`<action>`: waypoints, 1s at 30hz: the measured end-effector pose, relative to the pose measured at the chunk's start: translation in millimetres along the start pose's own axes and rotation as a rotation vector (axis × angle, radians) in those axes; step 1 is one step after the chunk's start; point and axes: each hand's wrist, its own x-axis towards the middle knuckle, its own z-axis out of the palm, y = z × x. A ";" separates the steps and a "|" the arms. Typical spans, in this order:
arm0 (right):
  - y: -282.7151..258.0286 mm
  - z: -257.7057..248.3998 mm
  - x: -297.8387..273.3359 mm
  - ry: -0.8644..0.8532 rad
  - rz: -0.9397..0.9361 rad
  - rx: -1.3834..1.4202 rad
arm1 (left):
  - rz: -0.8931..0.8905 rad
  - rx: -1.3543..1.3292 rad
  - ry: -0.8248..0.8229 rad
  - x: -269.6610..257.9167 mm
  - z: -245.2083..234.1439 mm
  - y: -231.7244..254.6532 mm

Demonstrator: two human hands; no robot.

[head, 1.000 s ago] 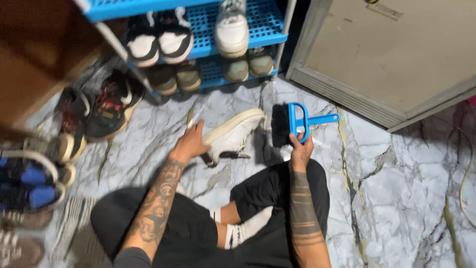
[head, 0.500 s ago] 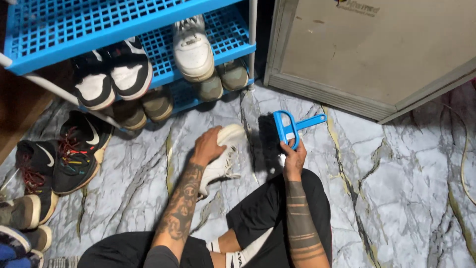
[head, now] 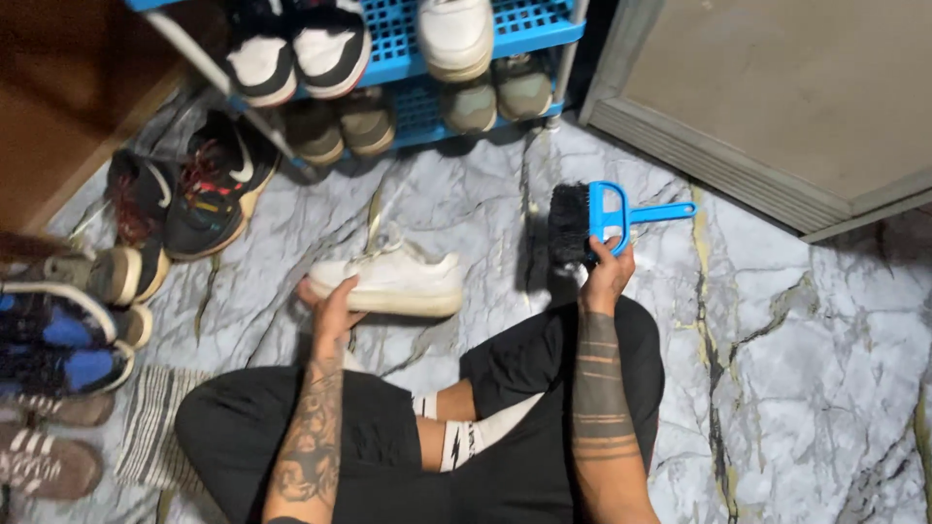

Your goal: The person sits cross-legged on the floor and uses a blue-handled brush to scrub a white sneaker. They repeatedly brush the upper, sides, and sole of the shoe, rotating it to access different areas.

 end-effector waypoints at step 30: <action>86.4 46.8 -108.3 -0.856 -0.327 -0.525 | 0.731 0.995 -0.421 90.6 -11.5 -66.1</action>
